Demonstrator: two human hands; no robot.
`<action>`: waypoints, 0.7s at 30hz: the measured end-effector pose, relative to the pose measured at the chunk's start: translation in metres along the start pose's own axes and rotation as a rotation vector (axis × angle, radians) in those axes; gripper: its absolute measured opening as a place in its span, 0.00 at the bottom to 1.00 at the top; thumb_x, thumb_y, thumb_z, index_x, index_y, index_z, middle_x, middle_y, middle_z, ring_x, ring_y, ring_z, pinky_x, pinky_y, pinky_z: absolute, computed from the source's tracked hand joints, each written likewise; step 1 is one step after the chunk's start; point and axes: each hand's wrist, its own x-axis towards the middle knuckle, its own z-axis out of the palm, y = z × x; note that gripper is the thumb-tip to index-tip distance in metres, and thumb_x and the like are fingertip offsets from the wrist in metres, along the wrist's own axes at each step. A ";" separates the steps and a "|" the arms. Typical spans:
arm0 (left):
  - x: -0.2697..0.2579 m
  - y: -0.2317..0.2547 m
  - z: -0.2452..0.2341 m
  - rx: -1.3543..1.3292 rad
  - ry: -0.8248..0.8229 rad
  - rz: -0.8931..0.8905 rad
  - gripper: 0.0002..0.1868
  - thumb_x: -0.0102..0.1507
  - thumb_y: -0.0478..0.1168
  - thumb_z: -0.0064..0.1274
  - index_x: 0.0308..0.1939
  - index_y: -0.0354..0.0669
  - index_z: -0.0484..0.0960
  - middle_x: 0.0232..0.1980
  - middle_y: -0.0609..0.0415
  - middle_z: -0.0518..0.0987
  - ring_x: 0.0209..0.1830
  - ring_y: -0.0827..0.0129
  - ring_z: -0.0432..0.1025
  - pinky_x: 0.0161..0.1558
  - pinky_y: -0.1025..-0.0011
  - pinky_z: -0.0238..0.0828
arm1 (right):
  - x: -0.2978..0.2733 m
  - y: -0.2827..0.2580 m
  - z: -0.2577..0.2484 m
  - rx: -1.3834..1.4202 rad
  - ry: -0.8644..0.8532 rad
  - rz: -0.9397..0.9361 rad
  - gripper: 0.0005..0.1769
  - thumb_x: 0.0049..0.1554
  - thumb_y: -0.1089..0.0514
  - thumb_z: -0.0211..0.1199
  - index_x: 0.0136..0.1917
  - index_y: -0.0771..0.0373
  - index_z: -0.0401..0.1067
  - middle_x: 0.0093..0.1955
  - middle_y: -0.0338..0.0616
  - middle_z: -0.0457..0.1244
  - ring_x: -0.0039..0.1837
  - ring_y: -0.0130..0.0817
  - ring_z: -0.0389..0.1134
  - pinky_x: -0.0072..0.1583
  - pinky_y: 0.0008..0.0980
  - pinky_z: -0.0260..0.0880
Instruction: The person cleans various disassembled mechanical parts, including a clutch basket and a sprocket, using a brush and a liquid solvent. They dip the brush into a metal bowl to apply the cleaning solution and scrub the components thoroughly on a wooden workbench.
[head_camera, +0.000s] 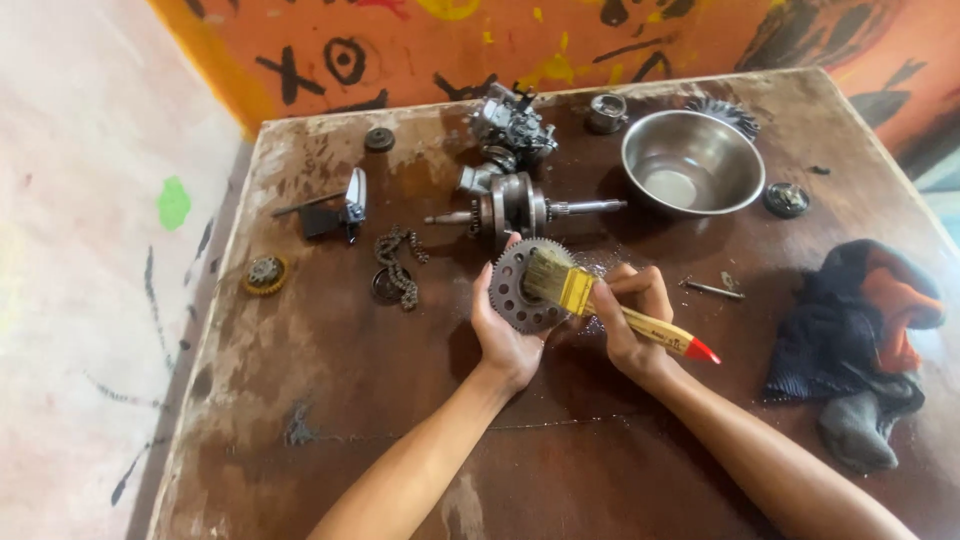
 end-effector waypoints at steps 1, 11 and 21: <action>-0.001 0.002 -0.002 -0.006 0.005 0.012 0.32 0.70 0.61 0.29 0.75 0.59 0.66 0.63 0.56 0.76 0.63 0.59 0.71 0.59 0.51 0.70 | 0.000 -0.002 0.003 0.005 -0.013 -0.001 0.09 0.67 0.70 0.55 0.50 0.65 0.56 0.41 0.47 0.60 0.39 0.25 0.57 0.43 0.26 0.59; 0.001 -0.002 -0.004 0.002 -0.039 0.010 0.33 0.70 0.63 0.30 0.76 0.59 0.66 0.66 0.55 0.75 0.67 0.59 0.69 0.64 0.51 0.69 | 0.001 0.003 -0.004 0.002 -0.039 0.000 0.09 0.68 0.71 0.53 0.52 0.65 0.53 0.42 0.48 0.59 0.40 0.26 0.60 0.41 0.26 0.63; 0.004 -0.001 -0.004 0.085 0.010 -0.005 0.35 0.67 0.65 0.27 0.75 0.62 0.64 0.67 0.55 0.72 0.68 0.60 0.67 0.63 0.50 0.71 | 0.005 0.003 0.002 -0.030 0.036 -0.083 0.09 0.69 0.69 0.53 0.50 0.66 0.54 0.40 0.47 0.59 0.37 0.26 0.56 0.35 0.25 0.59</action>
